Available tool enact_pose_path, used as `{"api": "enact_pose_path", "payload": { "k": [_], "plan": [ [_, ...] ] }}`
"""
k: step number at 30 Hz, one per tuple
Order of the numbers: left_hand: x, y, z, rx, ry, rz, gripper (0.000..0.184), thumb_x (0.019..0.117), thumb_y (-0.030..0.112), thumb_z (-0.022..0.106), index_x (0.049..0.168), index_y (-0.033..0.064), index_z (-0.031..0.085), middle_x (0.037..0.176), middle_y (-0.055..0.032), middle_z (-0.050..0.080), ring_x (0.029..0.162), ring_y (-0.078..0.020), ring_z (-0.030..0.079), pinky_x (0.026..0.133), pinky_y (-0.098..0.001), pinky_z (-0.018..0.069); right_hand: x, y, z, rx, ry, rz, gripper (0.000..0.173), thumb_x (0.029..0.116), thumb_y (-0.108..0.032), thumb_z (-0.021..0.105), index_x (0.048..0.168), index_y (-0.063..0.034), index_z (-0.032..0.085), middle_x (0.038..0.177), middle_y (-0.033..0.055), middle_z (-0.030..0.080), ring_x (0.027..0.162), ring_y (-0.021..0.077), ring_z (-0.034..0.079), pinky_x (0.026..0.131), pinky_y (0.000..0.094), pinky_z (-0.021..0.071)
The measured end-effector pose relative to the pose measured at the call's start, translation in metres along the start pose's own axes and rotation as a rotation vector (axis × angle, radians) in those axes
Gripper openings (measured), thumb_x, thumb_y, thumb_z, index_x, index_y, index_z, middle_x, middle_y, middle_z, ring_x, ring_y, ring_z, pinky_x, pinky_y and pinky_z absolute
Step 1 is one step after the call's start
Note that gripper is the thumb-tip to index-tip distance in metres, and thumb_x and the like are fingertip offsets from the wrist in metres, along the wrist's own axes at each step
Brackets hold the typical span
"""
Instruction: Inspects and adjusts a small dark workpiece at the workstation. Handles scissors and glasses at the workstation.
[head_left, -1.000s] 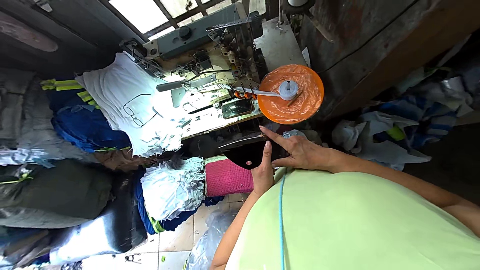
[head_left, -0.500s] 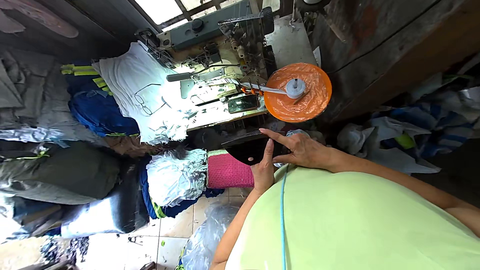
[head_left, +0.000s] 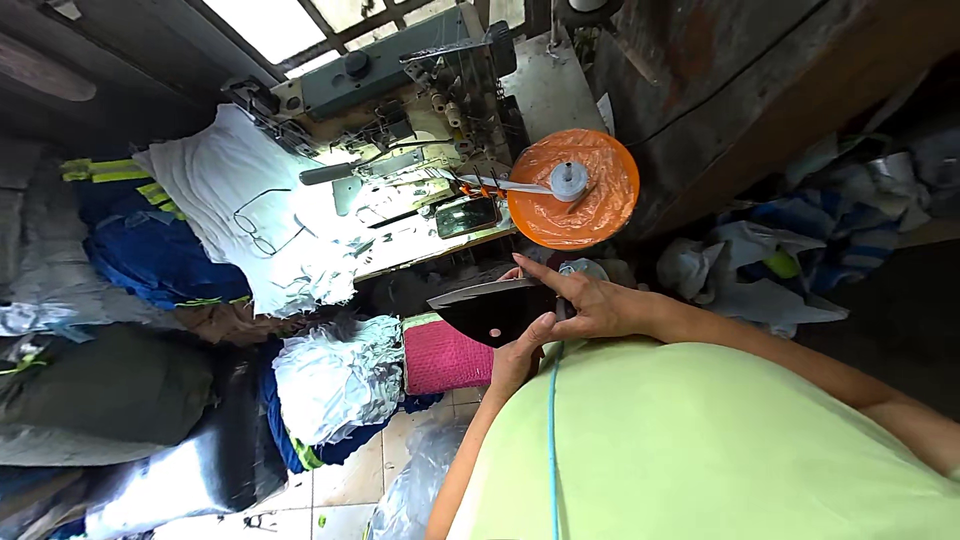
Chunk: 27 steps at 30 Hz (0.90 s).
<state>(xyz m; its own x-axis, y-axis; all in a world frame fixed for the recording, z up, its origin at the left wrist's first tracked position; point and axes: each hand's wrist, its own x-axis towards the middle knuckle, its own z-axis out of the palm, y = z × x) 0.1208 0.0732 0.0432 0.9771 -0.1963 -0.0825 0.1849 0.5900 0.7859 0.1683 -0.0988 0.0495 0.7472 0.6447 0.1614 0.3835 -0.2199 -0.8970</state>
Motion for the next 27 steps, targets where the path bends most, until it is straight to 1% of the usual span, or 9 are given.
{"api": "enact_pose_path", "payload": {
  "k": [6,10,13,15,17,18,20,24,27],
  "plan": [
    [0.005,0.003,-0.003,0.203,-0.077,0.085,0.011,0.0908,0.026,0.076,0.099,0.019,0.076,0.093,0.0084,0.076,0.089,0.0002,0.07,0.085,-0.0225,0.0582,0.001,0.0,-0.001,0.017,0.0,0.025,0.091,0.0921,-0.046,0.069,0.156,0.0042,0.03,0.108,0.0144,0.069,0.083,0.0041,0.061,0.073,0.0191,0.0505],
    [0.007,0.007,0.002,0.26,-0.043,0.131,0.012,0.0912,0.019,0.075,0.102,0.015,0.072,0.097,0.0097,0.076,0.096,0.0,0.069,0.092,-0.025,0.0571,0.001,0.002,0.003,-0.08,0.032,0.039,0.09,0.0916,-0.048,0.068,0.156,0.0026,0.032,0.101,0.0163,0.07,0.079,0.0142,0.063,0.071,0.0298,0.0529],
    [0.008,0.005,0.003,0.256,-0.057,0.079,0.027,0.0874,0.02,0.078,0.107,0.0103,0.063,0.093,0.0096,0.075,0.089,-0.0002,0.07,0.085,-0.0238,0.0584,0.002,0.003,0.002,-0.118,0.142,0.012,0.074,0.0943,-0.043,0.065,0.15,0.0024,0.044,0.08,0.0125,0.066,0.063,0.0147,0.059,0.06,0.0321,0.0504],
    [0.008,0.002,0.003,0.275,-0.149,0.11,0.043,0.0894,0.023,0.076,0.118,0.0079,0.047,0.099,0.0117,0.07,0.091,0.0017,0.068,0.084,-0.0218,0.0579,0.001,0.002,-0.004,-0.082,0.169,0.038,0.074,0.0944,-0.042,0.068,0.15,0.0013,0.044,0.088,0.0104,0.069,0.065,0.0075,0.059,0.062,0.0248,0.0515],
    [0.007,0.002,0.001,0.211,-0.074,0.119,0.043,0.0852,0.021,0.082,0.116,0.0103,0.053,0.098,0.0081,0.074,0.091,-0.0024,0.07,0.085,-0.0257,0.0598,-0.001,0.004,-0.005,-0.086,0.146,0.005,0.085,0.0919,-0.047,0.068,0.153,0.0042,0.039,0.085,0.0097,0.067,0.066,0.0059,0.058,0.063,0.0225,0.0509],
    [0.006,0.002,-0.001,0.176,-0.042,0.095,0.037,0.0821,0.02,0.084,0.112,0.0111,0.064,0.096,0.0053,0.076,0.091,-0.0045,0.072,0.086,-0.0275,0.0601,-0.002,0.004,-0.002,-0.08,0.113,0.0,0.089,0.0916,-0.047,0.068,0.154,0.0062,0.034,0.087,0.0128,0.068,0.07,0.0092,0.061,0.066,0.0255,0.0523],
    [0.003,0.003,-0.008,0.211,-0.107,0.018,0.03,0.082,0.03,0.085,0.107,0.0182,0.074,0.096,0.0083,0.076,0.089,-0.0004,0.07,0.085,-0.0234,0.0587,-0.002,0.002,0.001,-0.052,0.051,-0.007,0.092,0.0935,-0.047,0.065,0.156,0.0091,0.027,0.103,0.0187,0.07,0.082,0.013,0.064,0.074,0.028,0.0536],
    [0.002,0.0,-0.015,0.217,-0.195,0.043,0.05,0.082,0.026,0.086,0.124,0.0132,0.062,0.108,0.0074,0.073,0.102,-0.001,0.068,0.092,-0.0248,0.0571,-0.001,0.003,0.002,-0.003,0.011,-0.061,0.093,0.0937,-0.049,0.062,0.156,0.0095,0.025,0.136,0.0165,0.063,0.108,0.01,0.065,0.088,0.0237,0.0526],
    [0.0,0.01,-0.003,0.258,-0.215,-0.013,0.024,0.0876,0.034,0.079,0.107,0.0205,0.075,0.1,0.01,0.076,0.095,0.0015,0.069,0.09,-0.022,0.0573,-0.002,0.005,0.003,0.018,0.024,-0.063,0.091,0.0931,-0.045,0.065,0.155,0.0093,0.027,0.136,0.0161,0.064,0.108,0.0101,0.065,0.088,0.0237,0.0529]
  ]
}}
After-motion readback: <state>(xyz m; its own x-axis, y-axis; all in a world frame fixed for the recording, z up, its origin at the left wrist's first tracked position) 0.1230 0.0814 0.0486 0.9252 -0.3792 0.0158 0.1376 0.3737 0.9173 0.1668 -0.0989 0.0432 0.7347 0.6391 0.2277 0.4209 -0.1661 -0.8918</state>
